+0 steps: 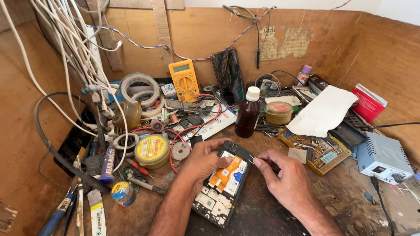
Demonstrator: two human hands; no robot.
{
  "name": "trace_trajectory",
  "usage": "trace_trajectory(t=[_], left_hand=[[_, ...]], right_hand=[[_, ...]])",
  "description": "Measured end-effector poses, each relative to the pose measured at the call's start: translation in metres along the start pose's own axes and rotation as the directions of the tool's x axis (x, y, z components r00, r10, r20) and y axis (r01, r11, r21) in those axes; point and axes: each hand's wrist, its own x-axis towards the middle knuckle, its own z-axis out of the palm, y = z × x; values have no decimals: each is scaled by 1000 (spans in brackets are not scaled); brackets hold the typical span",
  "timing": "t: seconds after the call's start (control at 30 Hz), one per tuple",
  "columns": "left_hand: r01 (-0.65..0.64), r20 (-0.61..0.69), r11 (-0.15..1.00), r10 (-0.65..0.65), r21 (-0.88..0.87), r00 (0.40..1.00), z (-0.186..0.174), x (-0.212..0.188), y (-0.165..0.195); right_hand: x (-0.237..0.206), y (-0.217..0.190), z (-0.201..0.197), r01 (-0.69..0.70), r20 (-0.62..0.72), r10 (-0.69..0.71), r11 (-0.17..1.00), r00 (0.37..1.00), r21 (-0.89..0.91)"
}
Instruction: The person works on a disassembled smartphone at a cluttered repair bench. They handle the phone body and back cover, pour liquid from a small brown bottle onto the phone, and wipe and scrape the surface with a small piece while turning the phone over.
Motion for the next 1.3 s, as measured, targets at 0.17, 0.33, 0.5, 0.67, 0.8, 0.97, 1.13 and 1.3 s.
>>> trace_trajectory(t=[0.17,0.33,0.5,0.67,0.8,0.97,1.13,1.3], left_hand=[[14,-13,1000,-14,-2,1000,-1,-1,0],[4,-30,1000,-4,22,1000,-4,-2,0],[-2,-28,999,3,37,1000,-7,-2,0],[-15,-9,999,16,42,1000,-7,0,1],[-13,-3,999,13,32,1000,-5,0,2],[34,-9,999,-34,22,999,-4,-3,1],[-19,-2,1000,19,0,1000,0,0,-1],[5,32,998,-3,-62,999,-3,2,-5]], right_hand=[[-2,-3,-2,-11,11,11,1000,1000,-21],[-4,-5,2,-4,-2,4,1000,1000,-30],[-4,-6,4,15,-8,-16,999,1000,-30],[-6,-6,6,75,-42,-77,996,996,-45],[-9,-7,7,275,-158,-298,950,941,-150],[-9,-6,6,142,-139,-157,984,978,-110],[-4,-4,5,72,-100,-69,997,993,23],[-1,-3,6,72,-95,-63,993,993,95]])
